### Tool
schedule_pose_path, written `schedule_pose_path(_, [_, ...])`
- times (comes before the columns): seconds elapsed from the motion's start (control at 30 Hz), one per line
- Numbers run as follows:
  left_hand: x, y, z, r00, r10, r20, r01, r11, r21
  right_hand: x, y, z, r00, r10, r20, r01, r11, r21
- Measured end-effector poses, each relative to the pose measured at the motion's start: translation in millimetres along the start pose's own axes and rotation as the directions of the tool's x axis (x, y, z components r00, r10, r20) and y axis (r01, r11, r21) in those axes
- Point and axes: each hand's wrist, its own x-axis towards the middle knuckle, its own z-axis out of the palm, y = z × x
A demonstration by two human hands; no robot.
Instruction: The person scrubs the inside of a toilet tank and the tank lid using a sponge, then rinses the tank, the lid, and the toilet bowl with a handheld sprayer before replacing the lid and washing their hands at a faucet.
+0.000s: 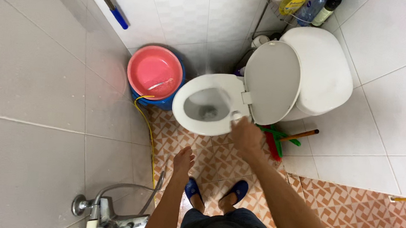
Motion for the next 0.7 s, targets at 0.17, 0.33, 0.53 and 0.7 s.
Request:
schedule_pose_path(0.17, [-3,-13,29,0.998,-0.055,-0.015,0.056,0.998,0.042,1,90,3,0.988,0.119,-0.103,-0.107,0.988,0.111])
schedule_pose_path(0.33, [-1,-24,79,0.994,-0.063,0.092,0.056,0.995,0.077,-4,132,20,0.971,0.21,0.118,-0.223,0.968,0.112])
schedule_pose_path(0.53, [-3,-16,105,0.995,-0.055,0.086,0.05,0.997,0.055,-21,122,17,0.952,0.122,0.28,-0.157,0.982,0.108])
schedule_pose_path(0.7, [-1,-36,96,0.998,-0.063,0.018,0.062,0.996,0.068,-29,115,44,0.959,-0.021,0.283,-0.032,0.983,0.182])
